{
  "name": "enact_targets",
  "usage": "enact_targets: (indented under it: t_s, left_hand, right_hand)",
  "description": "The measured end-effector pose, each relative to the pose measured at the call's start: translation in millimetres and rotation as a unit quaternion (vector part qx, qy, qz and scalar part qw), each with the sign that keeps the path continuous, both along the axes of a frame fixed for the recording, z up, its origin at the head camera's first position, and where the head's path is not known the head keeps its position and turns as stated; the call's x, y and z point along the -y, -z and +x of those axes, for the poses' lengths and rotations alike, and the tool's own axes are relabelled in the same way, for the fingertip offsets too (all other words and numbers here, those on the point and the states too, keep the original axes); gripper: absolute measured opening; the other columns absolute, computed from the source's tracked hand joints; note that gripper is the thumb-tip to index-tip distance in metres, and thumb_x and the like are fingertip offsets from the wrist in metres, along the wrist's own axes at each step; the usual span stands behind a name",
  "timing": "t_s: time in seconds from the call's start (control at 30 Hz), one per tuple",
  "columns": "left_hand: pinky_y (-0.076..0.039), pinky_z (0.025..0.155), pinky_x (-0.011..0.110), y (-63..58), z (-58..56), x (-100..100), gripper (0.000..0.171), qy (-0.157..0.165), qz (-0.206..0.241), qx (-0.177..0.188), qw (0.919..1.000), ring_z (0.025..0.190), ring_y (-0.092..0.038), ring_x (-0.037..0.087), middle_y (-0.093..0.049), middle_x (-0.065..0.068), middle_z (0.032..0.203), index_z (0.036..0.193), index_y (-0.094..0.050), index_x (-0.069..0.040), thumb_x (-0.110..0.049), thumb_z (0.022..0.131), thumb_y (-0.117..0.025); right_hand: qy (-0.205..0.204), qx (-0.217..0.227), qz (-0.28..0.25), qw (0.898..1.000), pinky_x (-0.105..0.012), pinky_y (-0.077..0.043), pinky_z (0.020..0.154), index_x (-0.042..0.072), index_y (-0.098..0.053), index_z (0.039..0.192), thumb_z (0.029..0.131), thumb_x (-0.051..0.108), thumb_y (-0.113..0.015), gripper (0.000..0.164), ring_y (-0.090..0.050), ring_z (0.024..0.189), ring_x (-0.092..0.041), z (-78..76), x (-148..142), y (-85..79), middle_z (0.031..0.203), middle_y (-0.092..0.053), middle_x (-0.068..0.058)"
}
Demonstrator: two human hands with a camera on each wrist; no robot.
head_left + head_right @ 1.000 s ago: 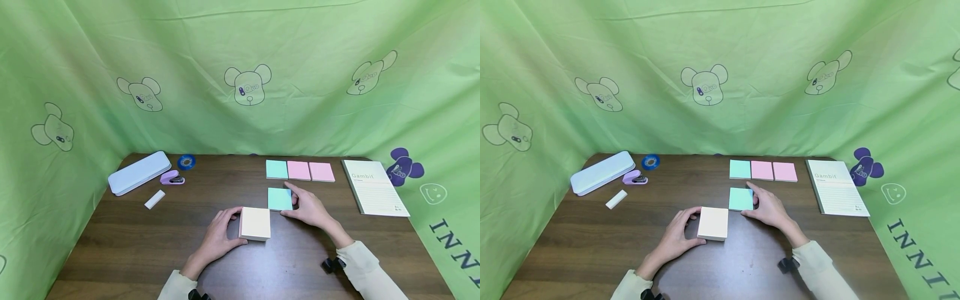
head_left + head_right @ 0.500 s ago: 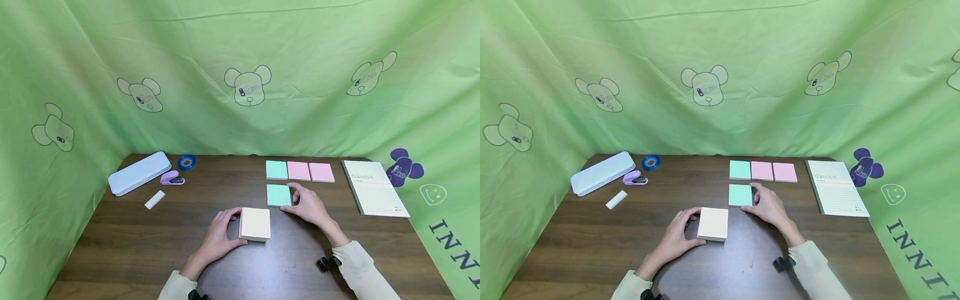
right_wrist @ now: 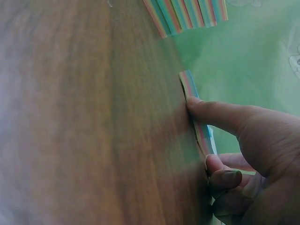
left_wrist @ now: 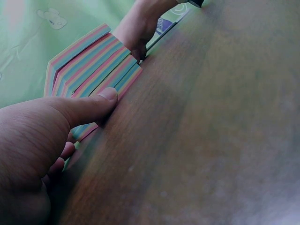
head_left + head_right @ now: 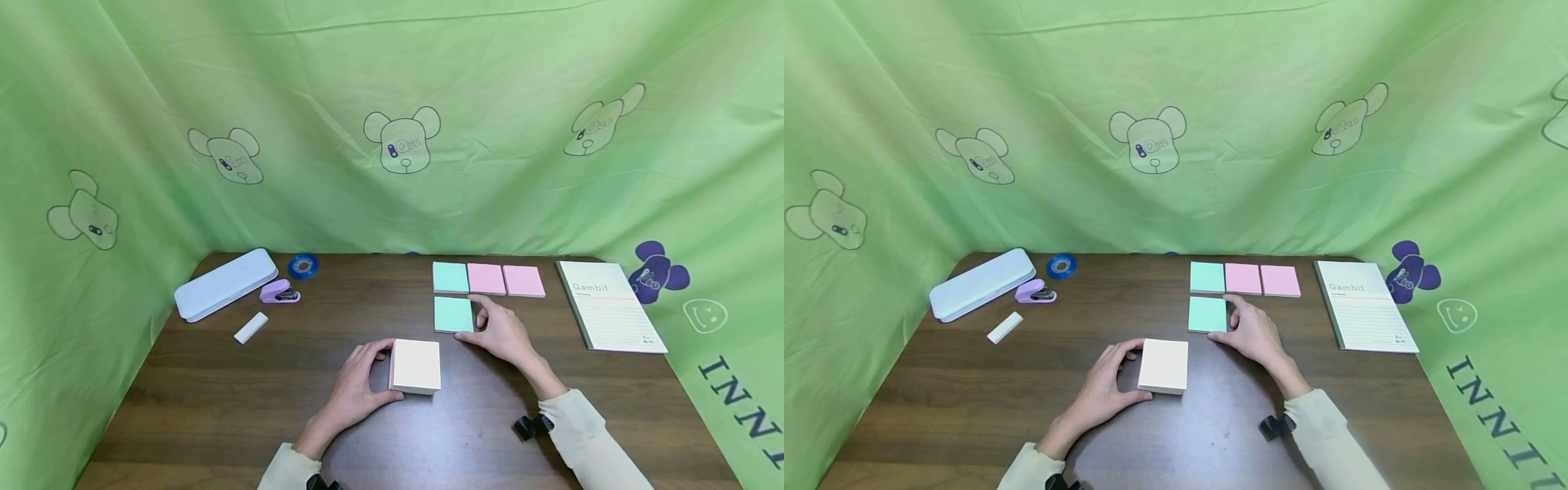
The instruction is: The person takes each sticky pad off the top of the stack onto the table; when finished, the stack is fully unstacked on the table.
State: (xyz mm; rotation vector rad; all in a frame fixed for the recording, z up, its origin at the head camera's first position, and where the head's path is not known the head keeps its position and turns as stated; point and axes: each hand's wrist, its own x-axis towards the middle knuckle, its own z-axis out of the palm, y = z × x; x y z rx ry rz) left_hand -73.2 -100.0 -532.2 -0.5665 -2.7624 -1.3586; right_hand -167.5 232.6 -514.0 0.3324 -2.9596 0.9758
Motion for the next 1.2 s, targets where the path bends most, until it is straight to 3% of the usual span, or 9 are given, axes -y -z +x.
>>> enact_targets:
  t_s: [0.23, 0.43, 0.67, 0.93, 1.07, 1.2]
  left_hand:
    - [-0.053, 0.106, 0.048, 0.2, 0.9, 0.1, 0.096, 0.0, 0.001, 0.002, 1.0, 0.125, -0.063, 0.018, -0.066, -0.003, 0.149, 0.156, -0.057, -0.019, -0.022, 0.074, -0.106]
    - [-0.053, 0.105, 0.047, 0.8, 0.4, 0.4, 0.096, -0.002, -0.001, -0.003, 1.0, 0.125, -0.063, 0.019, -0.067, -0.002, 0.148, 0.156, -0.058, -0.019, -0.022, 0.073, -0.107]
    - [-0.053, 0.105, 0.047, -1.1, 0.7, 1.0, 0.096, 0.0, -0.001, 0.001, 1.0, 0.125, -0.063, 0.019, -0.066, -0.002, 0.149, 0.156, -0.058, -0.018, -0.022, 0.074, -0.106]
    - [-0.053, 0.105, 0.046, -2.3, 0.4, 0.1, 0.095, 0.0, -0.003, -0.001, 1.0, 0.125, -0.063, 0.019, -0.067, -0.001, 0.148, 0.156, -0.058, -0.017, -0.022, 0.074, -0.106]
    - [-0.053, 0.105, 0.046, -2.5, -0.1, 0.1, 0.095, 0.002, -0.001, -0.004, 1.0, 0.125, -0.063, 0.019, -0.067, -0.001, 0.148, 0.155, -0.058, -0.016, -0.023, 0.074, -0.106]
    - [-0.053, 0.105, 0.047, -1.8, -0.1, 0.6, 0.095, 0.004, 0.001, -0.004, 1.0, 0.125, -0.063, 0.019, -0.066, -0.001, 0.149, 0.156, -0.058, -0.017, -0.023, 0.074, -0.106]
  right_hand:
    - [-0.001, -0.027, -0.011, 1.0, -0.038, -0.045, 0.068, 0.007, -0.062, 0.15, 0.078, 0.034, -0.1, 0.086, -0.053, 0.07, -0.013, 4.9, -1.6, -0.7, 0.081, -0.059, 0.005]
    - [-0.001, -0.041, -0.016, 0.999, -0.035, -0.044, 0.067, 0.007, -0.064, 0.15, 0.084, 0.03, -0.099, 0.078, -0.051, 0.068, -0.012, 16.1, 5.4, -13.2, 0.081, -0.059, 0.005]
    - [-0.038, -0.083, -0.044, 0.995, -0.029, -0.037, 0.059, 0.004, -0.069, 0.144, 0.092, 0.019, -0.091, 0.058, -0.041, 0.06, -0.002, 35.2, 19.8, -26.2, 0.083, -0.059, 0.008]
    - [-0.085, -0.116, -0.078, 0.987, -0.025, -0.039, 0.059, 0.005, -0.073, 0.139, 0.092, 0.015, -0.09, 0.051, -0.041, 0.063, 0.002, 57.2, 34.6, -32.8, 0.082, -0.056, 0.015]
    - [-0.123, -0.104, -0.087, 0.983, -0.023, -0.04, 0.059, 0.007, -0.074, 0.139, 0.09, 0.017, -0.092, 0.053, -0.042, 0.064, 0.003, 65.5, 43.1, -35.6, 0.081, -0.056, 0.017]
    - [-0.152, -0.074, -0.07, 0.983, -0.023, -0.039, 0.062, 0.008, -0.071, 0.145, 0.085, 0.028, -0.097, 0.068, -0.041, 0.066, 0.003, 70.6, 50.6, -37.0, 0.083, -0.058, 0.013]
